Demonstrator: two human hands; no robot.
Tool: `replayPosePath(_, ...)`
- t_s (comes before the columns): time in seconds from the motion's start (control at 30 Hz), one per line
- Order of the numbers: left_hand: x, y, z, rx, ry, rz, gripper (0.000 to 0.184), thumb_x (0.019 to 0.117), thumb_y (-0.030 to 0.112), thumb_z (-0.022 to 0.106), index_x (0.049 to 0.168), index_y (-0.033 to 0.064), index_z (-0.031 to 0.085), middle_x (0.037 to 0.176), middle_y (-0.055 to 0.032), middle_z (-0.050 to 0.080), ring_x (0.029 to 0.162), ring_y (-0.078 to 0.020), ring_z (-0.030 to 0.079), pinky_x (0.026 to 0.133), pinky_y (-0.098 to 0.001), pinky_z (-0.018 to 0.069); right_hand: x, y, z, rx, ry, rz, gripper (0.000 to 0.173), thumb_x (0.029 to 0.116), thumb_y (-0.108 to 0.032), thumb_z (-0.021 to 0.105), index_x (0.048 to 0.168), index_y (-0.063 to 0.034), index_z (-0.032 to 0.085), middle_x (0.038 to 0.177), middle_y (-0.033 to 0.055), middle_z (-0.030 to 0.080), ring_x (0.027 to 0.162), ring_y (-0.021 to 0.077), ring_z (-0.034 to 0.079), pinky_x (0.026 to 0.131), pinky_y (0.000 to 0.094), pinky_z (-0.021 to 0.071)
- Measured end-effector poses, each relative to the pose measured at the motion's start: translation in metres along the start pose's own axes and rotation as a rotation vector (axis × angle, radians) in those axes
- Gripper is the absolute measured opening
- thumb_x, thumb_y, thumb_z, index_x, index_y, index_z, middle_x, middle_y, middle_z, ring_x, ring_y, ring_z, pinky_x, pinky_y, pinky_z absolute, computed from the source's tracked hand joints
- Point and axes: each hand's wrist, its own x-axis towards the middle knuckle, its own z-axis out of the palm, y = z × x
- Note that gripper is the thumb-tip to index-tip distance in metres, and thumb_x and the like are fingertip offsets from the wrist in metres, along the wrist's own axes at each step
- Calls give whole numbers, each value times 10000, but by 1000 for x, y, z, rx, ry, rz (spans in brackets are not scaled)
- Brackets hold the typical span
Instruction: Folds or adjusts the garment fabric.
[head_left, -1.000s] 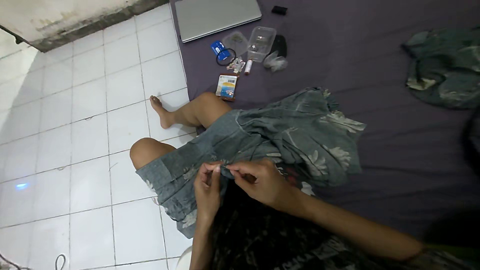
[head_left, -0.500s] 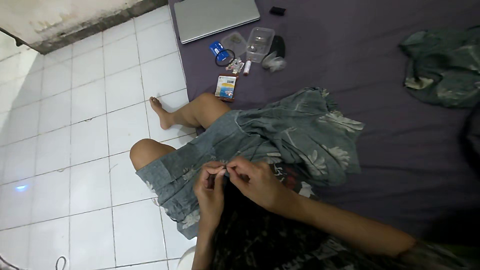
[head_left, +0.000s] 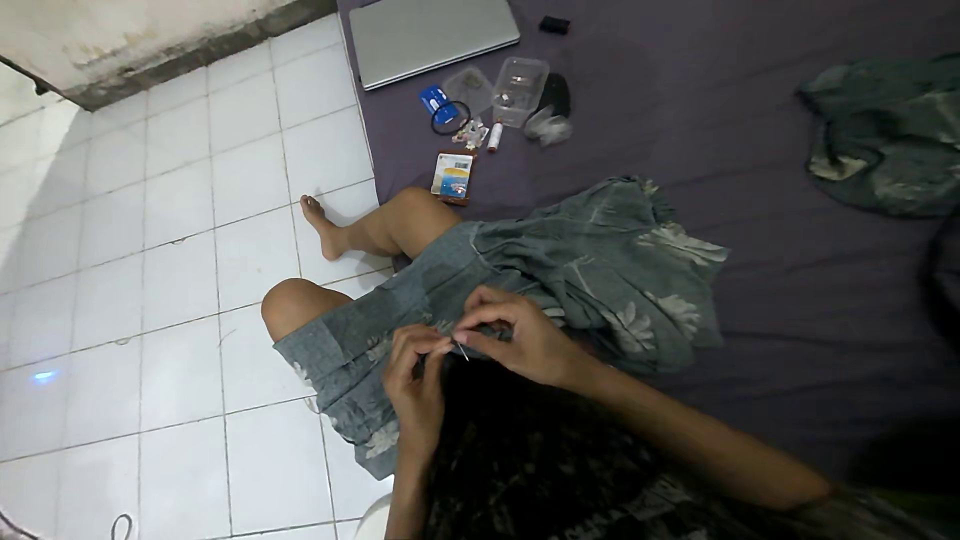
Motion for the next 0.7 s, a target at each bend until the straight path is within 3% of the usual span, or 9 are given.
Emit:
replayPosePath(0.13, 1, 1, -1, 0, -12, 14, 73, 980, 137, 657, 944, 86, 696, 986, 46, 692, 1038, -9, 637, 929, -171, 520, 5, 1, 0, 155, -17, 5, 189, 954, -124, 642, 954, 44, 729, 987, 41, 612, 771, -88, 452, 646, 58, 351)
replayPosePath(0.2, 1, 2, -1, 1, -24, 23, 81, 986, 144, 654, 944, 86, 692, 990, 47, 691, 1047, -10, 637, 940, -174, 518, 6, 1, -1, 262, 19, 32, 192, 991, -107, 580, 982, 50, 690, 1001, 8, 621, 787, -93, 500, 685, 68, 419)
replayPosePath(0.3, 1, 1, -2, 7, -26, 40, 90, 995, 148, 641, 946, 88, 685, 996, 53, 693, 1058, -10, 634, 954, -178, 511, 10, -5, -13, 414, 107, 142, 195, 1039, -86, 463, 995, -59, 651, 894, -95, 663, 688, -76, 545, 659, 117, 467)
replayPosePath(0.37, 1, -1, -2, 6, -26, 46, 93, 997, 154, 638, 944, 94, 684, 997, 58, 694, 1063, -11, 634, 954, -180, 513, 12, -7, -31, 513, 124, 174, 229, 1071, -94, 397, 988, -119, 608, 847, -102, 715, 618, -64, 577, 598, 112, 483)
replayPosePath(0.43, 2, -2, -3, 5, -33, 49, 94, 998, 156, 636, 943, 96, 684, 1002, 61, 696, 1069, -11, 634, 961, -184, 511, 13, -7, -57, 574, 127, 211, 246, 1089, -130, 347, 988, -153, 570, 731, -106, 655, 560, -48, 567, 537, 107, 479)
replayPosePath(0.53, 2, -2, -3, 3, -33, 45, 103, 1003, 153, 629, 942, 91, 684, 1007, 58, 702, 1086, -22, 636, 979, -198, 509, 11, 2, -110, 558, 184, 191, 275, 1099, -200, 350, 958, -209, 586, 653, -137, 505, 499, -58, 427, 470, 96, 381)
replayPosePath(0.67, 2, -3, -3, -42, -30, -7, 104, 1022, 124, 591, 964, 85, 668, 1054, 50, 726, 1109, -36, 652, 984, -219, 525, -9, 20, -213, 362, 427, 54, 201, 1065, -315, 499, 917, -321, 635, 627, -197, 470, 471, -77, 362, 449, 88, 313)
replayPosePath(0.7, 2, -2, -2, -59, -29, -21, 106, 1031, 108, 570, 969, 89, 654, 1066, 53, 729, 1109, -35, 657, 978, -222, 533, -18, 27, -243, 310, 494, 21, 187, 1071, -318, 489, 954, -333, 634, 636, -205, 465, 477, -78, 367, 459, 86, 322)
